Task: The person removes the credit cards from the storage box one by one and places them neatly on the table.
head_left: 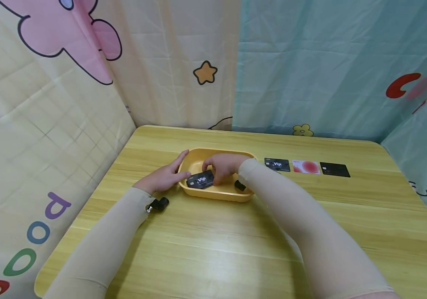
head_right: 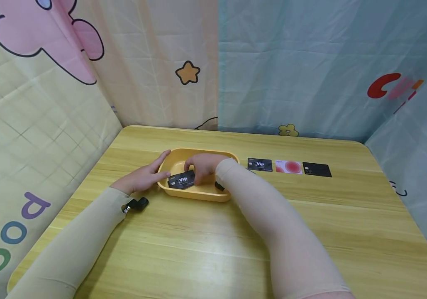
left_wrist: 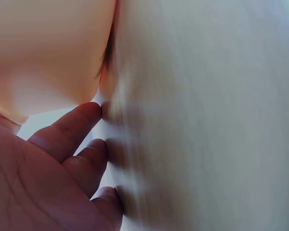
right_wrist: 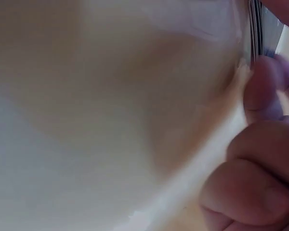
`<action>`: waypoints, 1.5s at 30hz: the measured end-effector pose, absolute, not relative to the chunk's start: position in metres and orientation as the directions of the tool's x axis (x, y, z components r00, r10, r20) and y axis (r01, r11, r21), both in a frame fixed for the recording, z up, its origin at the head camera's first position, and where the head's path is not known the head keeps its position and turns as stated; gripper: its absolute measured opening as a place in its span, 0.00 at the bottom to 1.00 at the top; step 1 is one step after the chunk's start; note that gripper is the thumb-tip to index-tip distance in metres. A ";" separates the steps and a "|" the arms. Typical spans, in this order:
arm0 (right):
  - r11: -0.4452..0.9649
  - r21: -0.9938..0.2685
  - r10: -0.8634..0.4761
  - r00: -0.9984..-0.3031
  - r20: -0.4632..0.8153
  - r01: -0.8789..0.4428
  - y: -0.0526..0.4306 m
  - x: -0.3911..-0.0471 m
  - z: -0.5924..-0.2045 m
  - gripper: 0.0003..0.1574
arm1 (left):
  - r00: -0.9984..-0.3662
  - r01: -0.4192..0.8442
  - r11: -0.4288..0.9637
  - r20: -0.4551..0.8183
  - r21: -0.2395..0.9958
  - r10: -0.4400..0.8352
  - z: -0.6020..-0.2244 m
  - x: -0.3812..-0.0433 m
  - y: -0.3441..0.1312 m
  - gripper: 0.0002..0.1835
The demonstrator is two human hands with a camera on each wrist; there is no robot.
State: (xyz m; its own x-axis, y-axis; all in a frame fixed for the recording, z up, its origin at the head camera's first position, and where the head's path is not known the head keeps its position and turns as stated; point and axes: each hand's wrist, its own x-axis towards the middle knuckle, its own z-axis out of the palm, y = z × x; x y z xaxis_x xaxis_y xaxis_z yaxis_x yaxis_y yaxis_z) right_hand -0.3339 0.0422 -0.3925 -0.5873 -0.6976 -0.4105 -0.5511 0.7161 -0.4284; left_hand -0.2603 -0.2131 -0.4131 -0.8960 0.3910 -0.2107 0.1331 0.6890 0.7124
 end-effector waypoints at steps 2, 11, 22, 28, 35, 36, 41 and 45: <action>0.717 -0.429 -0.696 -0.586 -0.414 -0.549 0.043 -0.334 -0.393 0.37 | -0.897 0.134 0.689 -0.209 0.712 0.389 -0.413 -0.260 -0.213 0.47; 0.728 -0.446 -0.685 -0.585 -0.434 -0.521 0.044 -0.334 -0.390 0.34 | -0.899 0.130 0.694 -0.211 0.709 0.384 -0.412 -0.260 -0.212 0.47; 0.726 -0.435 -0.687 -0.592 -0.421 -0.533 0.043 -0.335 -0.388 0.32 | -0.907 0.127 0.708 -0.208 0.695 0.367 -0.414 -0.261 -0.212 0.47; 0.718 -0.431 -0.695 -0.591 -0.408 -0.547 0.043 -0.335 -0.389 0.32 | -0.906 0.132 0.701 -0.202 0.701 0.372 -0.415 -0.261 -0.212 0.46; 0.726 -0.425 -0.687 -0.604 -0.405 -0.540 0.043 -0.334 -0.388 0.31 | -0.906 0.134 0.710 -0.205 0.691 0.371 -0.414 -0.260 -0.212 0.47; 0.729 -0.425 -0.683 -0.608 -0.405 -0.537 0.043 -0.334 -0.388 0.31 | -0.906 0.133 0.712 -0.206 0.690 0.370 -0.413 -0.260 -0.212 0.47; 0.717 -0.417 -0.695 -0.621 -0.362 -0.559 0.043 -0.336 -0.389 0.32 | -0.906 0.127 0.710 -0.211 0.693 0.368 -0.413 -0.261 -0.211 0.47; 0.712 -0.439 -0.696 -0.634 -0.336 -0.549 0.043 -0.338 -0.390 0.34 | -0.904 0.130 0.706 -0.209 0.696 0.372 -0.413 -0.260 -0.211 0.47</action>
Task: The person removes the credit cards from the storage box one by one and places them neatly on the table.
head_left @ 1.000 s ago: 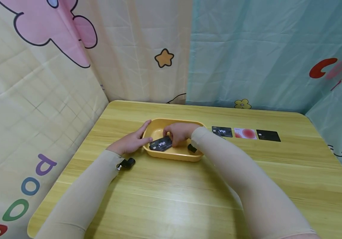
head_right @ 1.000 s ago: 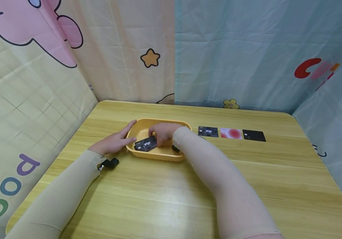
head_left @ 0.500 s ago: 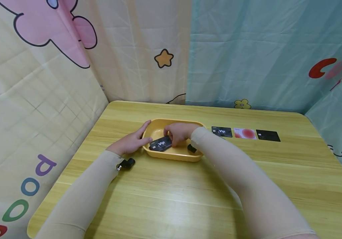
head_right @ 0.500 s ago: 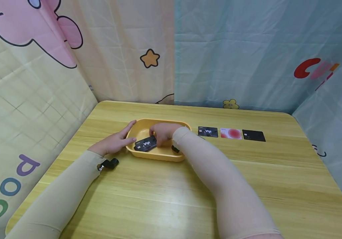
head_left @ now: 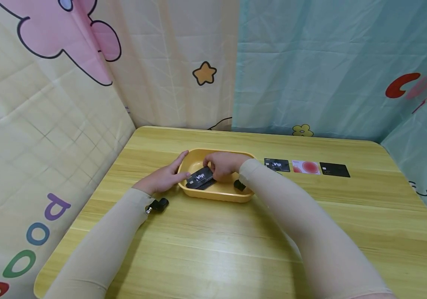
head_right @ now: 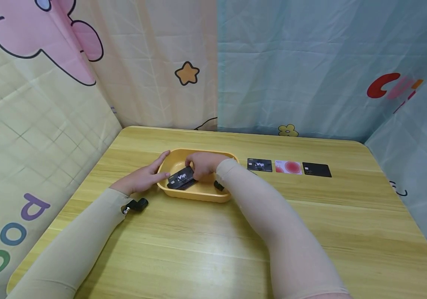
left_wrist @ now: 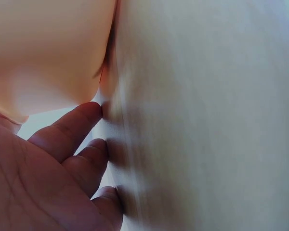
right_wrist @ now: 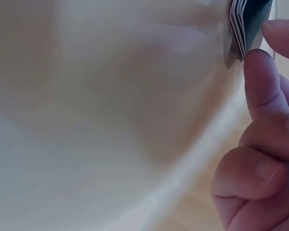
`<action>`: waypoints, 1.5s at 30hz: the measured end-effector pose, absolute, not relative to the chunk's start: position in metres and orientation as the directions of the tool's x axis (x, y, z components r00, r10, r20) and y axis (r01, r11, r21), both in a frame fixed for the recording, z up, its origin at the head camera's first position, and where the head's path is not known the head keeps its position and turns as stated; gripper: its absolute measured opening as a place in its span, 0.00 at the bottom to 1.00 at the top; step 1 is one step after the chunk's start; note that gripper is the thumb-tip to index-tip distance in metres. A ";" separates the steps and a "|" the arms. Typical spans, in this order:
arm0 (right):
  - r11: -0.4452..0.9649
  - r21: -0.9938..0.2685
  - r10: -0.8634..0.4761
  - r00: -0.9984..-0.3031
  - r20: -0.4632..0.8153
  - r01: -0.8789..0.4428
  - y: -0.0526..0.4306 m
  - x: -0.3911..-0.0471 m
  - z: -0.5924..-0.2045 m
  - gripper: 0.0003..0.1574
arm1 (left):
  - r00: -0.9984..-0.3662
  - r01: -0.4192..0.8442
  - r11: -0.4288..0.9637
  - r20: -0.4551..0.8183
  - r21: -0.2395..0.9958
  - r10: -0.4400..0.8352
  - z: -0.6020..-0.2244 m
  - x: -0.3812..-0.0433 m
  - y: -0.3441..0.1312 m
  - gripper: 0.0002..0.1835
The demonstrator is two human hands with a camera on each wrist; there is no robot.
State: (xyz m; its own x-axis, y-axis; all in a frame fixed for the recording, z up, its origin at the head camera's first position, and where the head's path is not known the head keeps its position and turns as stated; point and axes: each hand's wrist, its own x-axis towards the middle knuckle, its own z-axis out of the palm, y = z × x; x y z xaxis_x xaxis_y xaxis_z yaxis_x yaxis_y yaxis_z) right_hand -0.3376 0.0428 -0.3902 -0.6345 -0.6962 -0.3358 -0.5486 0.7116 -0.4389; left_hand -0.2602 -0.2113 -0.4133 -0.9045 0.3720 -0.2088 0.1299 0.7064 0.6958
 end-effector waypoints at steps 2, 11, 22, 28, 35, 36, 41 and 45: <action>0.713 -0.461 -0.691 -0.640 -0.335 -0.529 0.043 -0.338 -0.390 0.35 | -0.903 0.135 0.704 -0.206 0.697 0.377 -0.413 -0.260 -0.211 0.47; 0.671 -0.502 -0.728 -0.615 -0.305 -0.545 0.043 -0.339 -0.391 0.35 | -0.902 0.134 0.694 -0.204 0.707 0.382 -0.413 -0.261 -0.211 0.47; 0.670 -0.589 -0.703 -0.643 -0.306 -0.453 0.049 -0.341 -0.384 0.36 | -0.898 0.131 0.690 -0.210 0.712 0.387 -0.412 -0.258 -0.211 0.48; 0.621 -0.681 -0.717 -0.632 -0.294 -0.388 0.049 -0.341 -0.381 0.36 | -0.898 0.136 0.689 -0.205 0.712 0.389 -0.413 -0.258 -0.211 0.48; 0.609 -0.716 -0.707 -0.641 -0.297 -0.340 0.050 -0.337 -0.373 0.37 | -0.900 0.140 0.701 -0.205 0.700 0.384 -0.413 -0.259 -0.211 0.48; 0.611 -0.716 -0.704 -0.645 -0.297 -0.338 0.051 -0.336 -0.371 0.37 | -0.900 0.141 0.703 -0.206 0.697 0.385 -0.413 -0.259 -0.212 0.48; 0.611 -0.714 -0.693 -0.667 -0.274 -0.341 0.059 -0.336 -0.365 0.38 | -0.899 0.134 0.702 -0.213 0.700 0.383 -0.413 -0.259 -0.212 0.48; 0.601 -0.726 -0.682 -0.688 -0.247 -0.335 0.070 -0.336 -0.358 0.37 | -0.900 0.131 0.704 -0.214 0.698 0.379 -0.413 -0.259 -0.213 0.47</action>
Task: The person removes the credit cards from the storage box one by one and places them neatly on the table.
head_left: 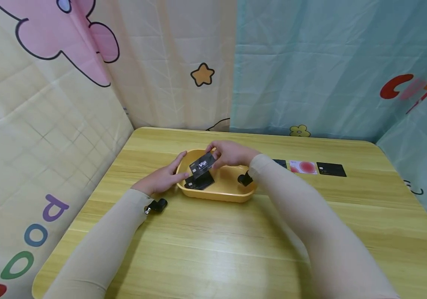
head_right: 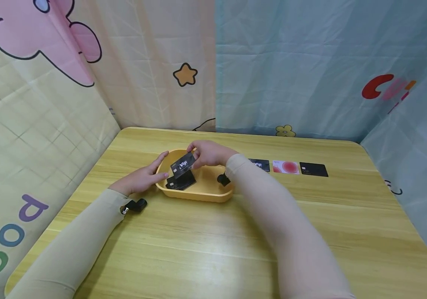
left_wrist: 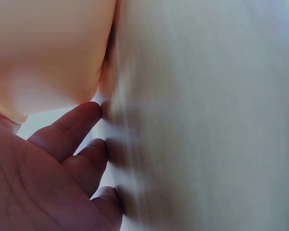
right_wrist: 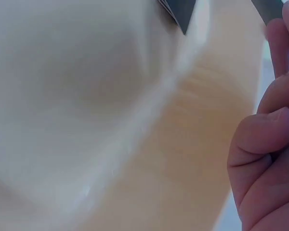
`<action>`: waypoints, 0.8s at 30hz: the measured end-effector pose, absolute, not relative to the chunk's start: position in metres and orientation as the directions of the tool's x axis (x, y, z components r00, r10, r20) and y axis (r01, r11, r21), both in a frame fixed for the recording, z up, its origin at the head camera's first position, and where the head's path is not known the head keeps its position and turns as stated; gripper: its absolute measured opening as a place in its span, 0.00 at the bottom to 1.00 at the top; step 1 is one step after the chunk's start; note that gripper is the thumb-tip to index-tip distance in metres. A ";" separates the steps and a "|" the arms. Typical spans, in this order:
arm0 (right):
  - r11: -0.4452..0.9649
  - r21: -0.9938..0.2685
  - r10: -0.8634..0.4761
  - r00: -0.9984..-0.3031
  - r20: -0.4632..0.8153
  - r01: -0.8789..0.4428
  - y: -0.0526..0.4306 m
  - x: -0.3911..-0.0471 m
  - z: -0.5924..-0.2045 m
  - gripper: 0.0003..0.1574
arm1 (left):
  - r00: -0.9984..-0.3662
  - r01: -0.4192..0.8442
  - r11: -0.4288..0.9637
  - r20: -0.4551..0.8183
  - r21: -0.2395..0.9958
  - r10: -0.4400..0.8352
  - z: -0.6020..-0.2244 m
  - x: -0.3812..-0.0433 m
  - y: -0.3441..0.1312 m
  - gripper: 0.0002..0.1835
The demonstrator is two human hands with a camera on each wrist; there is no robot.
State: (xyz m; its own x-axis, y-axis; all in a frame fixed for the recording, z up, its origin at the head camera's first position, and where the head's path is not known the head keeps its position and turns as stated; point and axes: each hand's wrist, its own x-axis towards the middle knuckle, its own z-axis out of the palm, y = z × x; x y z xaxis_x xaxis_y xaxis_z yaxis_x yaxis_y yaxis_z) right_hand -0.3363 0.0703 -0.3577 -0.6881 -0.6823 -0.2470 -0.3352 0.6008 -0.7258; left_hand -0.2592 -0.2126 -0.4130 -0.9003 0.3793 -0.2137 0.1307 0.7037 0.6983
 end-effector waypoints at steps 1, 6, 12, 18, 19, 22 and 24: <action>0.595 -0.735 -0.677 -0.695 -0.242 -0.324 0.074 -0.336 -0.356 0.37 | -0.901 0.130 0.705 -0.214 0.697 0.377 -0.413 -0.259 -0.213 0.47; 0.535 -0.806 -0.649 -0.734 -0.201 -0.252 0.096 -0.334 -0.346 0.38 | -0.901 0.141 0.706 -0.206 0.694 0.382 -0.412 -0.258 -0.212 0.46; 0.530 -0.815 -0.571 -0.809 -0.142 -0.232 0.141 -0.326 -0.329 0.37 | -0.897 0.173 0.708 -0.187 0.685 0.400 -0.411 -0.260 -0.212 0.45; 0.564 -0.796 -0.490 -0.865 -0.109 -0.220 0.198 -0.314 -0.319 0.38 | -0.901 0.166 0.720 -0.194 0.673 0.389 -0.412 -0.261 -0.213 0.45; 0.563 -0.799 -0.475 -0.874 -0.106 -0.209 0.207 -0.311 -0.319 0.38 | -0.902 0.160 0.720 -0.197 0.675 0.385 -0.412 -0.261 -0.213 0.45; 0.565 -0.808 -0.432 -0.894 -0.117 -0.168 0.234 -0.300 -0.322 0.39 | -0.899 0.155 0.715 -0.202 0.682 0.388 -0.413 -0.261 -0.214 0.46; 0.567 -0.810 -0.423 -0.897 -0.126 -0.153 0.251 -0.293 -0.327 0.40 | -0.897 0.150 0.708 -0.207 0.690 0.392 -0.414 -0.261 -0.214 0.46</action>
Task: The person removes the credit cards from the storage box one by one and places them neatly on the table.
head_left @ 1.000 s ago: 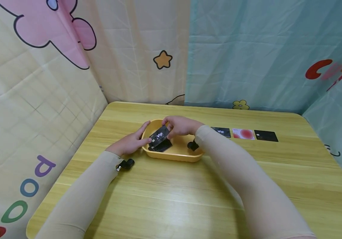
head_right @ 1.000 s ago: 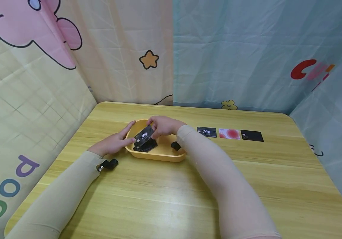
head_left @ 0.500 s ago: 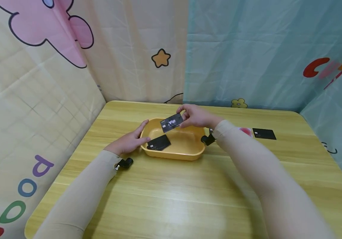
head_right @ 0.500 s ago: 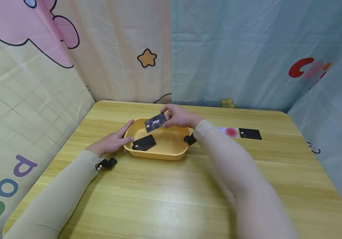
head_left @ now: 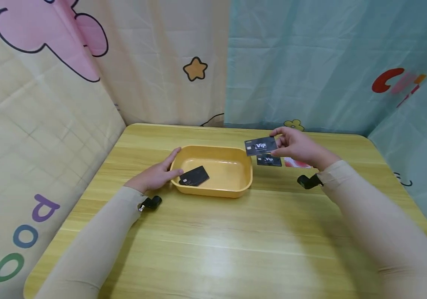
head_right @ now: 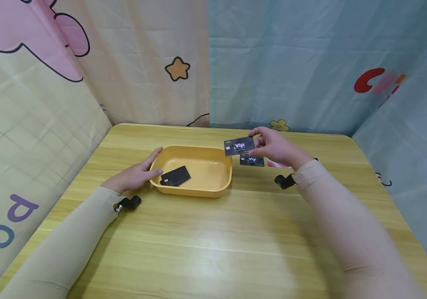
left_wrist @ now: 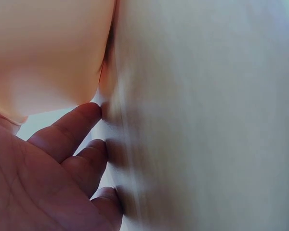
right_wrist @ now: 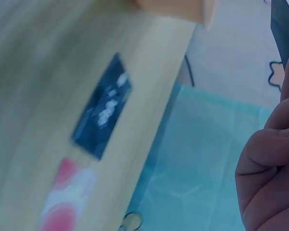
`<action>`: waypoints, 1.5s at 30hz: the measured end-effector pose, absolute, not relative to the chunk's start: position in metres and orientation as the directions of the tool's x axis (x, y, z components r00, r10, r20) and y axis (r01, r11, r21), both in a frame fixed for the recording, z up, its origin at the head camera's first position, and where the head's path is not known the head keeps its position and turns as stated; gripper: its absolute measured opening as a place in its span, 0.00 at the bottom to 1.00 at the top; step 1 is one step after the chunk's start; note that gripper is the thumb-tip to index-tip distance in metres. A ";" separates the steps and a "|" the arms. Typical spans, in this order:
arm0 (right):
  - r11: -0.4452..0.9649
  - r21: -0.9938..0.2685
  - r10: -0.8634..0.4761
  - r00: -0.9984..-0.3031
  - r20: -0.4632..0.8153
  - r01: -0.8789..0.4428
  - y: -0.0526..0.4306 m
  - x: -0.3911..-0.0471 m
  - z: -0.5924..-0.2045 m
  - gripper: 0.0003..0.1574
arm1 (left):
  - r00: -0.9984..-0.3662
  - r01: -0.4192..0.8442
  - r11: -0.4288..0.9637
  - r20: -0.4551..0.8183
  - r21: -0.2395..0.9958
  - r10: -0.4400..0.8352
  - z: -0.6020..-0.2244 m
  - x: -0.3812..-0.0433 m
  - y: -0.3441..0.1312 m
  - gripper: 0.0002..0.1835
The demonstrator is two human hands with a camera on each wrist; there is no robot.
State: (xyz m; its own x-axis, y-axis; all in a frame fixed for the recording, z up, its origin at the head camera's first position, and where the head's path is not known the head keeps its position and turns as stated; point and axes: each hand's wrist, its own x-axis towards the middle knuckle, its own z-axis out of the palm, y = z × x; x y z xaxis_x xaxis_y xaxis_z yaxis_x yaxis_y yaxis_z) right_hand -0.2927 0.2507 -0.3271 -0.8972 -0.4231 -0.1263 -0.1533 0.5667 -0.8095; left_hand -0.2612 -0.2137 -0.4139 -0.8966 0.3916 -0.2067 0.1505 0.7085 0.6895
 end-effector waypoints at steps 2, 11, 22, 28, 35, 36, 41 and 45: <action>0.575 -0.804 -0.421 -0.897 -0.132 -0.151 0.265 -0.287 -0.333 0.41 | -0.896 0.151 0.706 -0.206 0.692 0.394 -0.414 -0.261 -0.214 0.46; 0.666 -0.739 -0.369 -0.907 -0.203 -0.105 0.301 -0.271 -0.370 0.42 | -0.891 0.148 0.683 -0.203 0.715 0.406 -0.416 -0.263 -0.216 0.46; 0.758 -0.638 -0.366 -0.898 -0.243 -0.136 0.294 -0.272 -0.401 0.37 | -0.888 0.140 0.672 -0.207 0.727 0.409 -0.414 -0.261 -0.213 0.46; 0.776 -0.616 -0.367 -0.889 -0.273 -0.131 0.291 -0.273 -0.409 0.36 | -0.889 0.146 0.677 -0.205 0.722 0.410 -0.414 -0.261 -0.213 0.46; 0.801 -0.586 -0.353 -0.887 -0.298 -0.122 0.286 -0.274 -0.409 0.35 | -0.888 0.148 0.674 -0.202 0.724 0.413 -0.414 -0.261 -0.214 0.46; 0.806 -0.580 -0.350 -0.887 -0.303 -0.120 0.285 -0.274 -0.409 0.35 | -0.887 0.147 0.673 -0.204 0.725 0.413 -0.414 -0.261 -0.214 0.46; 0.831 -0.548 -0.324 -0.885 -0.335 -0.097 0.284 -0.276 -0.410 0.37 | -0.886 0.143 0.671 -0.207 0.728 0.414 -0.413 -0.260 -0.214 0.46; 0.837 -0.540 -0.316 -0.882 -0.349 -0.086 0.282 -0.277 -0.409 0.37 | -0.885 0.148 0.669 -0.204 0.728 0.419 -0.413 -0.260 -0.213 0.46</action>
